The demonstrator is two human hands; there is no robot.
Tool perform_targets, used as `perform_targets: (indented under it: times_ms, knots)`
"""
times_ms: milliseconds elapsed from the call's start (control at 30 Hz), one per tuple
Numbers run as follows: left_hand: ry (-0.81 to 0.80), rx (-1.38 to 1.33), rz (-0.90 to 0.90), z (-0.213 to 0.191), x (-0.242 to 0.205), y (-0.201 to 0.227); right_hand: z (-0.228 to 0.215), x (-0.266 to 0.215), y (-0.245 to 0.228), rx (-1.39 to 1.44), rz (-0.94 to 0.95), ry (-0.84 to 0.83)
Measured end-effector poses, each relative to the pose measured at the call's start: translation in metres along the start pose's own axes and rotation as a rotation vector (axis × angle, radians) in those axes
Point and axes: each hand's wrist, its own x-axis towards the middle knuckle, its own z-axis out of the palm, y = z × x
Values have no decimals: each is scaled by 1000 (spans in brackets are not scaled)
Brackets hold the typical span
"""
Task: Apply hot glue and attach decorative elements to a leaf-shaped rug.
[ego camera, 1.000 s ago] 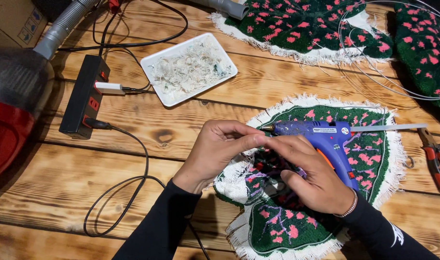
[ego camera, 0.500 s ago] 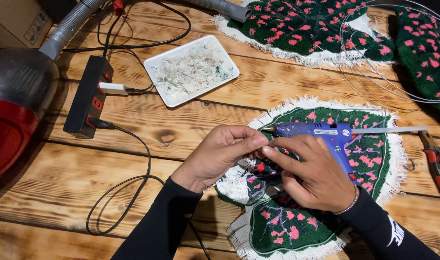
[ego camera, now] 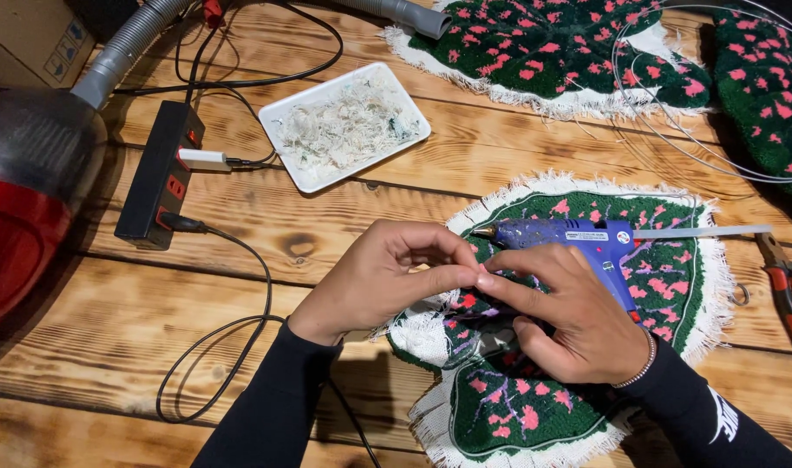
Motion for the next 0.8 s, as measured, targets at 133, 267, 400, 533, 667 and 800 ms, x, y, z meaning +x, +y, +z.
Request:
perform_targets:
  times_ms: [133, 267, 400, 533, 667, 800]
  knots:
    - [-59, 141, 171, 3, -3, 7, 0, 3, -2, -13, -16, 11]
    - [37, 370, 328, 8, -3, 10, 1, 10, -3, -109, 23, 33]
    - [117, 455, 205, 8, 1, 0, 0, 12, 0, -223, 30, 49]
    - [93, 23, 282, -11, 10, -21, -4, 15, 0, -275, 17, 82]
    - [527, 412, 186, -45, 26, -4, -7, 19, 2, -281, 52, 78]
    - [710, 917, 406, -96, 53, 5, -14, 27, 4, -249, 116, 34]
